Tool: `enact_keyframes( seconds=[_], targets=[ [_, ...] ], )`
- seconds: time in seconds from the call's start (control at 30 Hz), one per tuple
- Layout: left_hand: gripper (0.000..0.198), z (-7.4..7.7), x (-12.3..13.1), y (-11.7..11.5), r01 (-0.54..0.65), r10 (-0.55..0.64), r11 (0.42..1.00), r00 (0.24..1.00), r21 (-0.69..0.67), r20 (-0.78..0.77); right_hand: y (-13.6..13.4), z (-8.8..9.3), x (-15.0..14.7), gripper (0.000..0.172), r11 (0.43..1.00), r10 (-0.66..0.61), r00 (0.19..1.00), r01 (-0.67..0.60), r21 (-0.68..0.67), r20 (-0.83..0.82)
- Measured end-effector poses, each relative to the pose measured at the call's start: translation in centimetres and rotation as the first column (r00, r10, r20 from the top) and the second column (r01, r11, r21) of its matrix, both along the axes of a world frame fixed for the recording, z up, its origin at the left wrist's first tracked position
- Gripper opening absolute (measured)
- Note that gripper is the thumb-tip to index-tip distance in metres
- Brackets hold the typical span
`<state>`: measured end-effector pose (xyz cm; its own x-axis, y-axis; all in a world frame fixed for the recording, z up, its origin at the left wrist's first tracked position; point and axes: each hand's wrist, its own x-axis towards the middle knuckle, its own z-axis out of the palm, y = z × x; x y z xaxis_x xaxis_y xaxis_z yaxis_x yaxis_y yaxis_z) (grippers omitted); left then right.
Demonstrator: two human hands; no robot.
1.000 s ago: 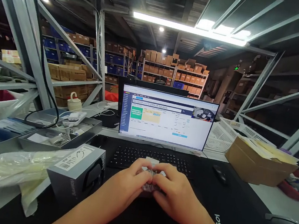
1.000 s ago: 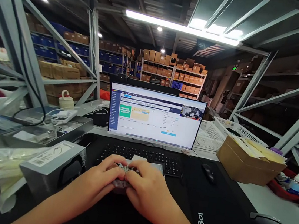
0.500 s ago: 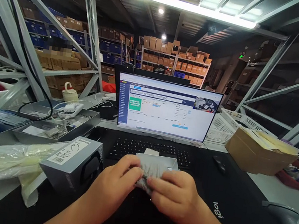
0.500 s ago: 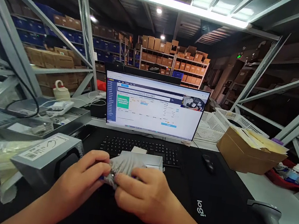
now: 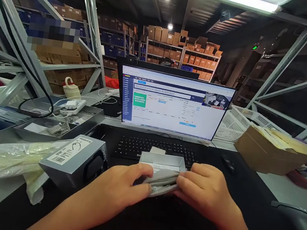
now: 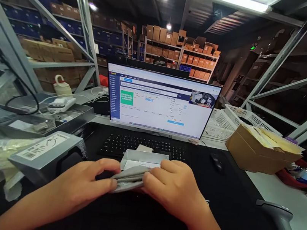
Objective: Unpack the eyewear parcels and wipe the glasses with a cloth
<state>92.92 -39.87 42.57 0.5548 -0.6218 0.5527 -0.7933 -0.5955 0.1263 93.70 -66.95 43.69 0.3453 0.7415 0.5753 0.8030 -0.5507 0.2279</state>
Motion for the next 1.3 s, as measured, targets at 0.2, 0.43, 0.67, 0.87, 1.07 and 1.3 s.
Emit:
enact_keyframes(
  seconds=[0.2, 0.43, 0.67, 0.87, 1.07, 1.3],
  targets=[
    [0.013, -1.9, 0.4, 0.5, -0.246, 0.162, 0.903, 0.954, -0.352, -0.25, 1.1, 0.2, -0.8, 0.019, 0.995, -0.06, 0.998, 0.058, -0.084, -0.028],
    [0.023, -3.2, 0.7, -1.5, 0.016, -0.046, 0.935, 0.996, -0.354, -0.076, 2.3, -1.2, -0.3, 0.024, 0.98, -0.128, 0.941, 0.168, 0.103, -0.315],
    [0.033, -5.0, 0.3, -3.4, 0.08, -0.078, 0.887, 0.997, -0.454, 0.022, 2.3, -0.4, -1.5, 0.021, 0.971, -0.173, 0.851, 0.233, 0.061, -0.496],
    [0.035, -6.3, -0.1, -4.5, 0.089, 0.002, 0.879, 0.981, -0.468, 0.191, 1.7, 0.0, -1.4, 0.022, 0.946, -0.093, 0.722, 0.278, 0.164, -0.686],
    [0.068, -6.5, 0.7, -4.4, -0.044, 0.016, 0.909, 0.997, -0.416, -0.072, 1.2, -0.1, -0.3, 0.037, 0.861, 0.034, 0.722, 0.33, 0.387, -0.691],
    [0.028, -7.4, 2.8, -4.2, -0.177, 0.124, 0.909, 0.979, -0.377, -0.159, 2.0, -2.2, 0.0, 0.013, 0.695, 0.022, 0.893, 0.31, 0.649, -0.45]
  ],
)
